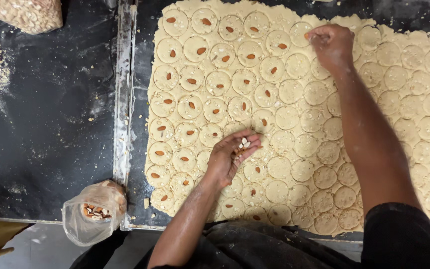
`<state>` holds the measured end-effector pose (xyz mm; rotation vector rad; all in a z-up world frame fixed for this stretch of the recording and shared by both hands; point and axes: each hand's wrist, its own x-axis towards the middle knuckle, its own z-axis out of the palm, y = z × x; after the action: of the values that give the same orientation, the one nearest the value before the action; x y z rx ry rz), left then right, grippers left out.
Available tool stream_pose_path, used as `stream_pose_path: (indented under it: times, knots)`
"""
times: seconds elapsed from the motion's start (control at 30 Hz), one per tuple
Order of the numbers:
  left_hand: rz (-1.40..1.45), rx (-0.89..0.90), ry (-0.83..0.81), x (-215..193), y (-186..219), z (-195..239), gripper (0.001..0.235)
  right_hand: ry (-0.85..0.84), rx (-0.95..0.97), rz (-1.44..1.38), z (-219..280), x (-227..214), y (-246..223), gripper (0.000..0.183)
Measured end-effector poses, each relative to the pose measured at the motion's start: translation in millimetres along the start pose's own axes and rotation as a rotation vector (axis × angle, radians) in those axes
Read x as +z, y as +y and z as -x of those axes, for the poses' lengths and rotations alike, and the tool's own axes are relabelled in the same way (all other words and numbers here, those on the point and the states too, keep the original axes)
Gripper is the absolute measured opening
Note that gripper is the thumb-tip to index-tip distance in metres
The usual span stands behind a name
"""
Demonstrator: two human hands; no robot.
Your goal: The person places sliced almonds onto rows of circular dough pieces arranged on a large metal tray. They pick up almonds from a plastic bag and carefully position them on the dough surface.
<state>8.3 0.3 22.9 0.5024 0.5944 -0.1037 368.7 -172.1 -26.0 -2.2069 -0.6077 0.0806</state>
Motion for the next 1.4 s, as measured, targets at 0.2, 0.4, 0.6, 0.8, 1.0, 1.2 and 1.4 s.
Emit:
stream_pose_path:
  times: [0.2,0.4,0.6,0.8,1.0,1.2,1.4]
  knots:
    - [-0.056,0.021,-0.007,-21.1,-11.1,-2.1,0.025,-0.039,-0.086,0.072,-25.9,9.9,29.2,0.004]
    - [-0.071,0.032,-0.029,-41.4,-25.0,-10.0,0.019,-0.006,0.028,-0.01,-33.9,5.7,13.8,0.019]
    - [-0.122,0.065,-0.005,-47.4,-38.2,-16.3,0.011,-0.004,0.171,0.064,28.0,16.9,-63.1,0.008]
    - [-0.209,0.04,0.049,-43.8,-47.0,-24.5,0.013,-0.771,-0.222,-0.233,184.6,34.6,-111.6,0.02]
    - [-0.271,0.118,-0.024,-34.7,-53.6,-21.2,0.011,-0.638,0.015,-0.32,211.4,24.0,-113.9,0.022]
    - [-0.157,0.135,0.107,-36.7,-50.1,-13.1,0.012,-0.187,0.079,-0.042,147.1,-8.3,-81.3,0.012]
    - [-0.108,0.095,0.079,-44.7,-51.4,-3.5,0.014,0.021,0.071,-0.025,66.4,-5.4,-33.1,0.014]
